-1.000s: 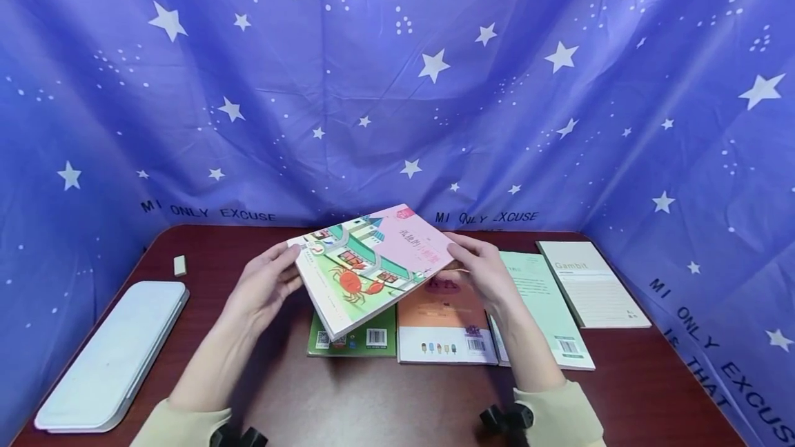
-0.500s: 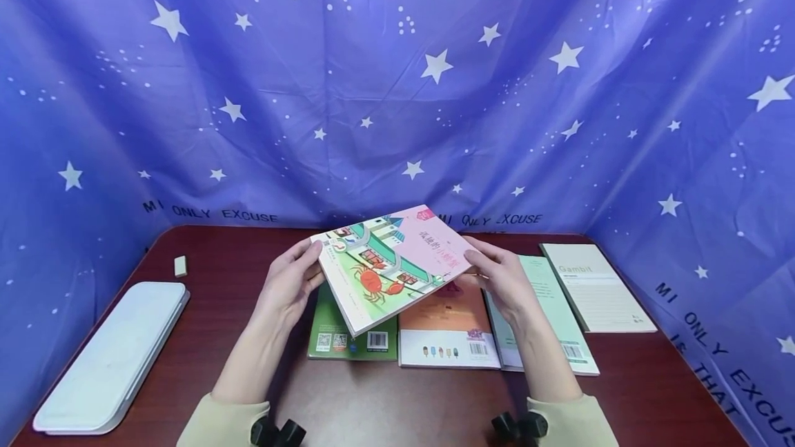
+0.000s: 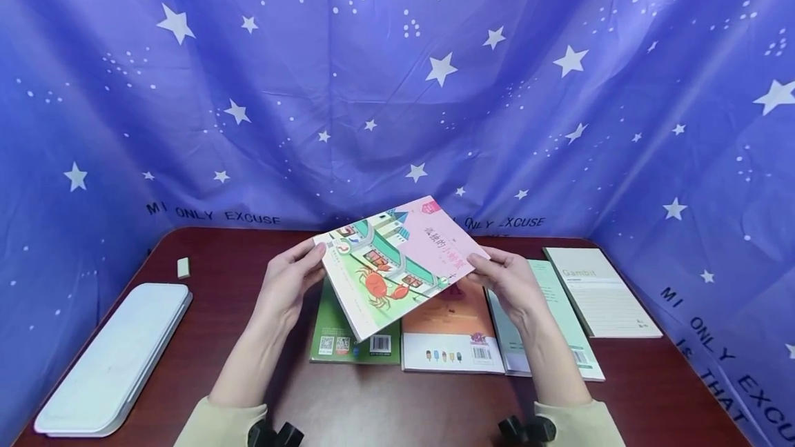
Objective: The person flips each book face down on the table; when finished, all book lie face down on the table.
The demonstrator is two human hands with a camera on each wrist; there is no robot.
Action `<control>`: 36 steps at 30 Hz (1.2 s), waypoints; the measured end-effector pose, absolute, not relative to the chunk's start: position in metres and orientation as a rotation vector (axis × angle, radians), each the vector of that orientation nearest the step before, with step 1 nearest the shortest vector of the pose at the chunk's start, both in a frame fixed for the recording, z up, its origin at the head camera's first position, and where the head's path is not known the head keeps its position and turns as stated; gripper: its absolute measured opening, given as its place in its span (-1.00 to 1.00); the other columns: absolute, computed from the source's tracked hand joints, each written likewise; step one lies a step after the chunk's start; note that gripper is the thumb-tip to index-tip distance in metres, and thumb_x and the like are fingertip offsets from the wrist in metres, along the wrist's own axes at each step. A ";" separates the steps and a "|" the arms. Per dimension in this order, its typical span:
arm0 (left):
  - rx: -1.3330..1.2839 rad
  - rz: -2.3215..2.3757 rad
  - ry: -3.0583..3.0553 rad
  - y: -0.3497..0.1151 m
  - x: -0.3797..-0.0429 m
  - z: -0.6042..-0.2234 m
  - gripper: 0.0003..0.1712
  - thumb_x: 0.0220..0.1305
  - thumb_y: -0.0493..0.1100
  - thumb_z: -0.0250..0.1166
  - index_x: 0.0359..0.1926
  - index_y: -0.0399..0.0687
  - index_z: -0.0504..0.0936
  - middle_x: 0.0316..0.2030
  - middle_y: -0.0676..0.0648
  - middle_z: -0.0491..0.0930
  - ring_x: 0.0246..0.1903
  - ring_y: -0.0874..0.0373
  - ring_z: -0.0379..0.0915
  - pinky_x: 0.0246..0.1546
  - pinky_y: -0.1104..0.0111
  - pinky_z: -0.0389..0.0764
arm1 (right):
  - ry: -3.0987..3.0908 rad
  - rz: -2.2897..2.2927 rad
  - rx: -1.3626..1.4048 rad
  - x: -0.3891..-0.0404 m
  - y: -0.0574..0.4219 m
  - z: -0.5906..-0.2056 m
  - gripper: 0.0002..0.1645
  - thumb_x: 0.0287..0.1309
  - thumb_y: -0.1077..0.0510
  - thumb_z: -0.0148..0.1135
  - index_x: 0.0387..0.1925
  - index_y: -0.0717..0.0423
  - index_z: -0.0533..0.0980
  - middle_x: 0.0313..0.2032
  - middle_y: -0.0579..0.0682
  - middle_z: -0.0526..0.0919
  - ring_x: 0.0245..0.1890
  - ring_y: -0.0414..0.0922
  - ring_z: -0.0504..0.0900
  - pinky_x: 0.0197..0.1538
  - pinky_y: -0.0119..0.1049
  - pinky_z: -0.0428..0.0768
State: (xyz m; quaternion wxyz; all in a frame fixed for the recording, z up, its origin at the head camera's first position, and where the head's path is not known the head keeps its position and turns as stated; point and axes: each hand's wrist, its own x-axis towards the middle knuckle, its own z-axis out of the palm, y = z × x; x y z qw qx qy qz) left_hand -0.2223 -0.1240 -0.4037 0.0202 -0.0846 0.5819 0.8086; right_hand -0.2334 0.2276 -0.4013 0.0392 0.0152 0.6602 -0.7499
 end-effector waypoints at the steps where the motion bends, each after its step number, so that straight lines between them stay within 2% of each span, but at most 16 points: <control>1: -0.280 2.498 1.830 -0.124 -0.222 -0.403 -0.46 0.48 -0.22 0.23 0.40 -0.32 0.44 -0.34 0.27 0.69 -0.31 0.46 0.60 -0.20 0.59 0.65 | 2.009 -2.308 0.059 -0.233 0.228 -0.401 -0.67 0.36 0.36 0.25 0.12 0.33 0.58 -0.33 -0.12 0.81 -0.35 -0.27 0.79 -0.16 -0.43 0.78; 4: -0.310 2.466 1.902 -0.125 -0.222 -0.402 -0.48 0.47 -0.22 0.26 0.36 -0.33 0.48 -0.40 0.30 0.65 -0.37 0.44 0.51 -0.26 0.60 0.57 | 2.009 -2.302 0.099 -0.233 0.228 -0.401 -0.88 0.36 0.31 0.27 -0.16 0.10 0.68 -0.37 -0.12 0.81 -0.37 -0.26 0.79 -0.16 -0.42 0.78; 7: -0.309 2.458 1.926 -0.124 -0.223 -0.401 -0.50 0.45 -0.22 0.28 0.33 -0.32 0.51 -0.42 0.29 0.63 -0.44 0.40 0.44 -0.33 0.59 0.51 | 2.118 -2.232 0.138 -0.233 0.228 -0.400 -0.93 0.35 0.23 0.32 -0.24 0.01 0.68 -0.43 -0.20 0.78 -0.43 -0.32 0.72 -0.20 -0.47 0.73; 9: -0.293 2.465 1.921 -0.124 -0.224 -0.401 -0.51 0.45 -0.22 0.28 0.32 -0.32 0.51 -0.41 0.26 0.63 -0.47 0.39 0.41 -0.37 0.59 0.49 | 2.205 -2.183 0.162 -0.233 0.229 -0.400 -0.98 0.34 0.18 0.35 -0.24 0.02 0.68 -0.49 -0.25 0.73 -0.48 -0.34 0.62 -0.28 -0.50 0.64; 12: -0.272 2.479 1.903 -0.123 -0.224 -0.401 -0.52 0.45 -0.23 0.28 0.31 -0.32 0.51 -0.42 0.22 0.62 -0.53 0.39 0.39 -0.42 0.59 0.47 | 2.275 -2.135 0.161 -0.233 0.229 -0.399 -0.92 0.34 0.13 0.36 -0.22 0.07 0.66 -0.57 -0.29 0.66 -0.55 -0.34 0.47 -0.41 -0.51 0.46; 18: -0.255 2.513 1.839 -0.123 -0.223 -0.400 -0.54 0.47 -0.25 0.25 0.31 -0.31 0.49 -0.50 0.18 0.59 -0.63 0.37 0.38 -0.49 0.58 0.42 | 2.208 -2.178 0.080 -0.233 0.229 -0.399 -0.77 0.39 0.16 0.29 -0.06 0.26 0.56 -0.57 -0.22 0.68 -0.66 -0.32 0.51 -0.56 -0.54 0.50; 22: -0.234 2.542 1.811 -0.123 -0.221 -0.401 -0.55 0.46 -0.28 0.25 0.30 -0.30 0.49 -0.55 0.16 0.59 -0.64 0.36 0.42 -0.51 0.57 0.44 | 2.168 -2.219 0.046 -0.234 0.227 -0.400 -0.73 0.42 0.21 0.24 0.01 0.32 0.49 -0.52 -0.18 0.74 -0.65 -0.31 0.60 -0.55 -0.54 0.57; 28: -0.210 2.572 1.786 -0.122 -0.219 -0.401 -0.54 0.44 -0.30 0.26 0.31 -0.27 0.49 -0.49 0.17 0.67 -0.60 0.36 0.51 -0.45 0.57 0.52 | 2.080 -2.291 -0.009 -0.234 0.225 -0.400 -0.82 0.47 0.26 0.15 -0.01 0.27 0.43 -0.50 -0.12 0.78 -0.54 -0.26 0.76 -0.42 -0.51 0.69; 36: -0.198 2.605 1.761 -0.121 -0.219 -0.399 -0.63 0.43 -0.31 0.28 0.22 -0.20 0.55 -0.46 0.14 0.64 -0.51 0.35 0.56 -0.33 0.55 0.61 | 2.050 -2.326 -0.012 -0.234 0.224 -0.402 -0.74 0.51 0.25 0.08 0.09 0.34 0.38 -0.46 -0.09 0.79 -0.49 -0.24 0.78 -0.31 -0.46 0.75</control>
